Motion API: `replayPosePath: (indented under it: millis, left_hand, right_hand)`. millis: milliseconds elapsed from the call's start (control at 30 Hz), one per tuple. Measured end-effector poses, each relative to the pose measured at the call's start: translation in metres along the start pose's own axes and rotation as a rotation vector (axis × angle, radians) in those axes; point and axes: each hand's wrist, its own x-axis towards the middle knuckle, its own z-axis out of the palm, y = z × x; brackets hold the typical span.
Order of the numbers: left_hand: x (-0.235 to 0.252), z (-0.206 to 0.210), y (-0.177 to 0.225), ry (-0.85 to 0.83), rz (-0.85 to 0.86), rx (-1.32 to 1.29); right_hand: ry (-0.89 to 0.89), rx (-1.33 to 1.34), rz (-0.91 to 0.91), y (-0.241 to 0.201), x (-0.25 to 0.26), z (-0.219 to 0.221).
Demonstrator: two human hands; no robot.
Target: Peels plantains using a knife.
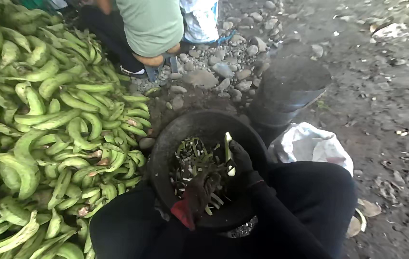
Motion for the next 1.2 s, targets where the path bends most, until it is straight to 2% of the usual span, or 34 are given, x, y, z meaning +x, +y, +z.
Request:
replayPosePath:
  millis: [67, 200, 300, 400, 533, 633, 700, 767, 867, 933, 1000, 1067, 1133, 1200]
  left_hand:
    - [0.004, 0.003, -0.004, 0.030, 0.019, 0.094]
    - [0.040, -0.010, -0.018, 0.318, -0.037, 0.441]
    - [0.050, -0.019, -0.017, 0.358, -0.127, 0.439]
    - [0.041, -0.012, -0.013, 0.342, -0.060, 0.295]
    - [0.013, 0.007, -0.002, 0.159, 0.050, 0.170]
    - [0.000, 0.017, -0.001, 0.167, 0.101, 0.151]
    - [-0.001, 0.016, 0.003, 0.183, 0.082, 0.133]
    - [0.003, 0.014, 0.006, 0.190, 0.037, 0.138]
    - [0.016, 0.009, 0.003, 0.203, -0.034, 0.168]
    - [0.034, 0.004, -0.009, 0.255, -0.045, 0.234]
    - [0.052, -0.008, -0.024, 0.311, -0.062, 0.308]
    - [0.062, -0.020, -0.032, 0.322, -0.099, 0.322]
    - [0.058, -0.024, -0.025, 0.316, -0.103, 0.286]
    - [0.050, -0.016, -0.017, 0.308, -0.035, 0.225]
  right_hand:
    - [-0.094, 0.067, 0.003, 0.004, -0.001, 0.003]
    - [-0.394, 0.193, 0.155, 0.026, -0.032, 0.016]
    - [-0.412, 0.029, 0.189, 0.035, -0.036, 0.010]
    - [-0.297, 0.011, 0.143, 0.031, -0.027, 0.008]
    - [-0.044, 0.285, 0.017, 0.012, -0.006, 0.013]
    - [0.184, 0.144, -0.140, -0.008, 0.004, 0.016]
    - [0.318, 0.058, -0.172, -0.023, 0.002, 0.022]
    - [0.339, 0.030, -0.193, -0.026, 0.000, 0.027]
    - [0.146, -0.010, -0.146, -0.014, -0.006, 0.030]
    - [-0.141, -0.001, -0.096, 0.002, -0.012, 0.026]
    - [-0.514, -0.036, -0.003, 0.018, -0.019, 0.016]
    - [-0.690, -0.260, 0.067, 0.015, -0.031, 0.012]
    - [-0.621, -0.345, 0.083, 0.016, -0.031, 0.010]
    - [-0.414, -0.170, 0.041, 0.024, -0.016, 0.011]
